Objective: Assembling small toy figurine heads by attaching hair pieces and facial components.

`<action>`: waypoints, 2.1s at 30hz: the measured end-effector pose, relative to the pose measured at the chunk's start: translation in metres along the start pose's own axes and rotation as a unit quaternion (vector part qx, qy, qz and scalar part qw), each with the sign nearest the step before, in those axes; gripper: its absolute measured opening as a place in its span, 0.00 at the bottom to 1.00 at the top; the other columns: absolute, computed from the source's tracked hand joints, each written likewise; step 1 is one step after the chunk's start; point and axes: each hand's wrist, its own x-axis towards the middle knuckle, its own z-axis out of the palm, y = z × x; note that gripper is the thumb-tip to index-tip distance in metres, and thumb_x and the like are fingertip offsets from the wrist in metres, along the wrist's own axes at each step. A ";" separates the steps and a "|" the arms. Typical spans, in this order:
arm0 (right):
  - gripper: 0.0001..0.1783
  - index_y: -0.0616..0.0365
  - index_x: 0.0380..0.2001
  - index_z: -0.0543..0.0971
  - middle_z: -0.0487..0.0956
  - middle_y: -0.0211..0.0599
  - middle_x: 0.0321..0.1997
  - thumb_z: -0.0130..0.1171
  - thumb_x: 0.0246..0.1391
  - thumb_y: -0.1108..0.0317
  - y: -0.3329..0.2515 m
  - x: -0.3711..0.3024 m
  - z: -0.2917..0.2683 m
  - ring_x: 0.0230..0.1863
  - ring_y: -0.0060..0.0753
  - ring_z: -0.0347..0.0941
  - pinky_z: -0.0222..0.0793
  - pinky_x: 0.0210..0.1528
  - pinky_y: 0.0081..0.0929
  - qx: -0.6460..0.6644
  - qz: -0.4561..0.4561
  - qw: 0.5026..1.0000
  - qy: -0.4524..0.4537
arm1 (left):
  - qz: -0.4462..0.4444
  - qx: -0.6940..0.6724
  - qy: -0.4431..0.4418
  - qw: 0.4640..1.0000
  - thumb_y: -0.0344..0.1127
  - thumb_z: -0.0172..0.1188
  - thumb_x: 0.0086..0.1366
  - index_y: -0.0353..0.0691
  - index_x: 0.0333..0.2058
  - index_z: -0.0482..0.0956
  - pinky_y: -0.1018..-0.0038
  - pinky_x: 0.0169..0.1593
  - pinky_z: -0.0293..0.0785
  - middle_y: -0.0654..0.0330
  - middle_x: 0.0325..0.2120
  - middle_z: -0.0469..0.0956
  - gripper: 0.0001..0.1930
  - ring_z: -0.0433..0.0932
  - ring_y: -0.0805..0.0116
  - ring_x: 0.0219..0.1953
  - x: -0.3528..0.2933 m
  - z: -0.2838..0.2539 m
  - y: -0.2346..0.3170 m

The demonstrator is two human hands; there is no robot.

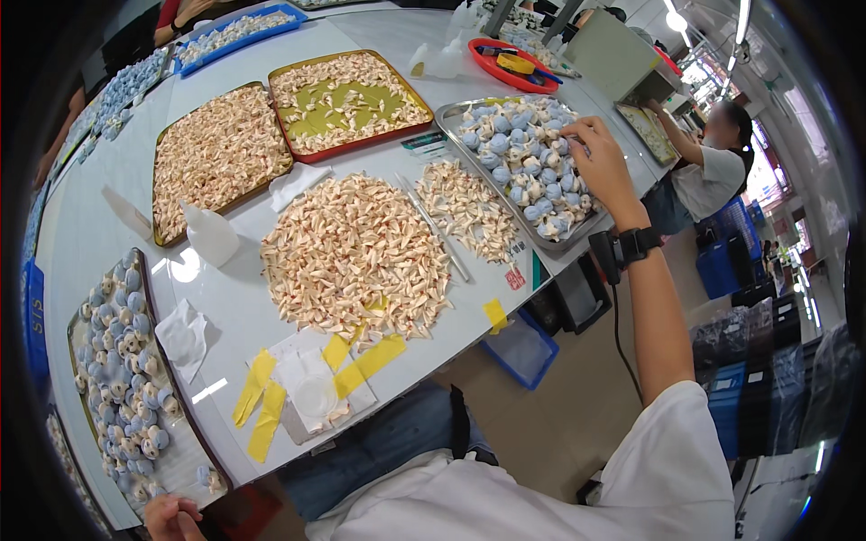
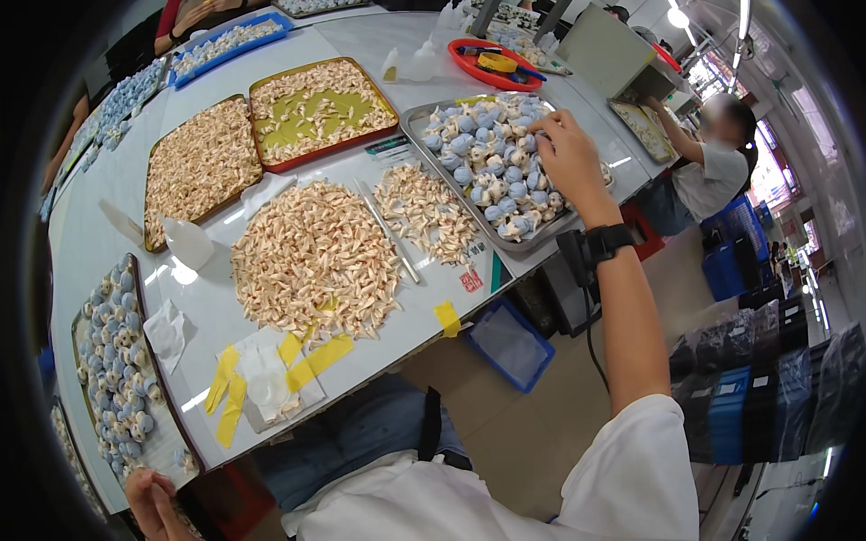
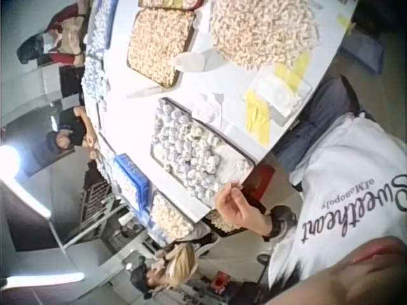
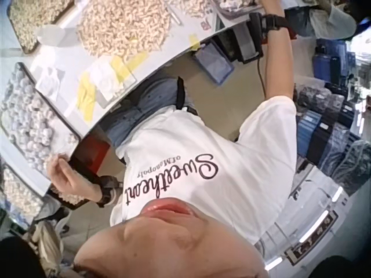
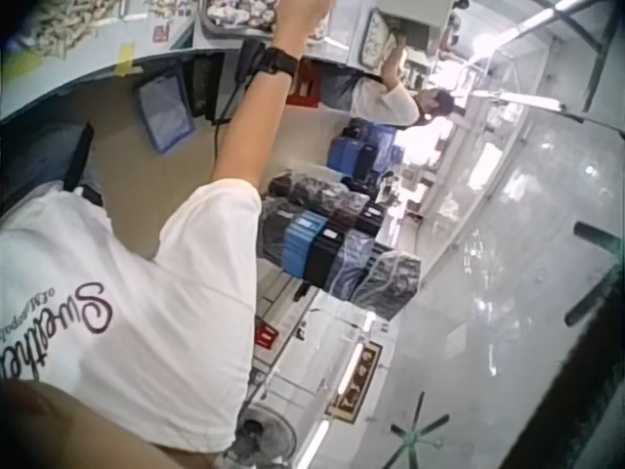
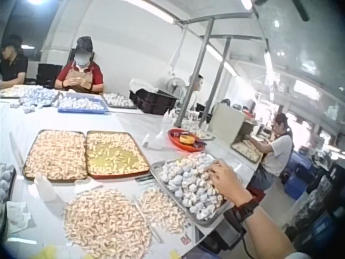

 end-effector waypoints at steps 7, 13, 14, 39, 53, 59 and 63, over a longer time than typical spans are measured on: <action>0.10 0.56 0.36 0.76 0.74 0.38 0.37 0.53 0.48 0.72 -0.008 0.002 -0.022 0.36 0.36 0.72 0.67 0.38 0.30 0.074 0.008 0.997 -0.013 | -0.006 0.344 0.006 0.939 0.36 0.47 0.66 0.37 0.50 0.68 0.68 0.45 0.66 0.53 0.46 0.68 0.15 0.69 0.62 0.43 0.006 -0.009 0.000; 0.12 0.57 0.37 0.76 0.74 0.37 0.37 0.55 0.45 0.72 -0.080 -0.007 -0.037 0.36 0.32 0.71 0.67 0.38 0.26 0.164 0.042 0.985 -0.035 | 0.007 0.490 -0.143 0.860 0.46 0.36 0.69 0.48 0.57 0.63 0.55 0.61 0.49 0.55 0.59 0.55 0.21 0.54 0.54 0.60 0.005 0.010 -0.008; 0.12 0.57 0.36 0.76 0.74 0.37 0.37 0.55 0.44 0.72 -0.099 -0.010 -0.035 0.36 0.34 0.71 0.67 0.39 0.26 0.181 -0.010 0.980 -0.082 | 0.007 0.467 -0.140 0.873 0.45 0.37 0.69 0.47 0.56 0.63 0.54 0.60 0.50 0.54 0.59 0.55 0.20 0.54 0.54 0.60 0.006 0.009 -0.010; 0.05 0.63 0.23 0.73 0.74 0.37 0.22 0.57 0.40 0.73 -0.138 -0.022 0.009 0.26 0.32 0.71 0.65 0.30 0.26 0.141 -0.075 0.964 -0.213 | -0.005 0.468 0.019 0.883 0.24 0.45 0.63 0.37 0.48 0.70 0.65 0.59 0.57 0.55 0.56 0.61 0.14 0.58 0.58 0.59 0.031 0.001 -0.034; 0.03 0.66 0.27 0.75 0.76 0.29 0.27 0.56 0.46 0.78 -0.175 -0.043 -0.033 0.28 0.16 0.70 0.66 0.31 0.15 0.341 0.075 0.918 -0.186 | -0.085 0.138 0.139 0.977 0.27 0.52 0.61 0.32 0.44 0.69 0.74 0.51 0.64 0.54 0.47 0.69 0.12 0.67 0.68 0.49 0.009 0.005 -0.028; 0.08 0.66 0.28 0.77 0.76 0.35 0.29 0.56 0.41 0.86 -0.221 -0.065 -0.044 0.30 0.20 0.71 0.66 0.35 0.16 0.460 0.060 0.867 -0.183 | -0.055 -0.008 0.041 0.998 0.47 0.56 0.60 0.32 0.40 0.68 0.81 0.31 0.71 0.47 0.39 0.70 0.22 0.73 0.69 0.30 0.001 0.032 -0.011; 0.07 0.67 0.24 0.74 0.73 0.36 0.28 0.58 0.37 0.85 -0.256 -0.070 -0.037 0.31 0.24 0.69 0.63 0.34 0.15 0.484 0.026 0.844 -0.232 | -0.150 -0.237 -0.005 0.960 0.45 0.50 0.64 0.30 0.38 0.64 0.77 0.28 0.75 0.43 0.33 0.74 0.20 0.76 0.65 0.27 0.005 0.059 0.004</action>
